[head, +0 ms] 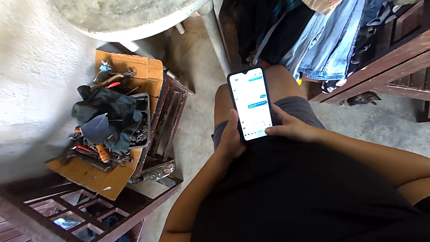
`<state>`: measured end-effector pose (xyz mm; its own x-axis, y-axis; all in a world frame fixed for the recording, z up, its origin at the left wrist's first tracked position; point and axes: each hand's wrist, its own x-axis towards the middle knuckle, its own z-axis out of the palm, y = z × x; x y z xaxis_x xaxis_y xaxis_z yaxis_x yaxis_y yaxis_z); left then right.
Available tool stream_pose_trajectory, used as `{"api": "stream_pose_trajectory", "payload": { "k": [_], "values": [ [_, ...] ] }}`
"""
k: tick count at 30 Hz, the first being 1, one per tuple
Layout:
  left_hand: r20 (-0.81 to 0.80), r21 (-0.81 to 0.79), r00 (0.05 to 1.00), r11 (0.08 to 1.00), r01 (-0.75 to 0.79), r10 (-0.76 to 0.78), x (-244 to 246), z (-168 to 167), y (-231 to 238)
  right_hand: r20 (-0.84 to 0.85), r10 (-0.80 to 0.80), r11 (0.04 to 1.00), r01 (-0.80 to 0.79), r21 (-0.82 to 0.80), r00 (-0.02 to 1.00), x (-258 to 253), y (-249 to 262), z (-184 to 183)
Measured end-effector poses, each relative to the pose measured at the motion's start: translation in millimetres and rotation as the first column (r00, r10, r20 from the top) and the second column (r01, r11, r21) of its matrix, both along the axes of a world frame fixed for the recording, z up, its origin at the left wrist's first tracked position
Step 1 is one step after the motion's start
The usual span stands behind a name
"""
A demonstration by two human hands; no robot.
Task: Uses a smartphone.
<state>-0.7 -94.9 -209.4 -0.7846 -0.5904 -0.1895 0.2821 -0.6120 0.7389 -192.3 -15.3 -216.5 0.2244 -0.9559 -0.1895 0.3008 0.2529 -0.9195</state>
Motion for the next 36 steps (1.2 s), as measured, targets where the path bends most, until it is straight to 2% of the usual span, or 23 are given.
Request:
{"api": "stream_pose_trajectory", "payload": {
  "k": [5,14,36],
  "values": [
    [-0.004,0.006,1.0,1.0,0.005,-0.005,0.2,0.8,-0.5,0.009,0.003,1.0,-0.003,0.015,1.0,0.6,0.4,2.2],
    [0.03,-0.002,0.999,1.0,-0.017,0.017,0.1,2.7,1.0,-0.096,0.032,0.999,-0.028,0.035,0.995,-0.7,0.3,7.4],
    [-0.003,0.017,1.0,1.0,-0.018,0.018,2.3,-1.4,2.8,-0.089,0.06,0.998,-0.062,-0.012,0.994,-0.6,0.5,2.4]
  ]
}}
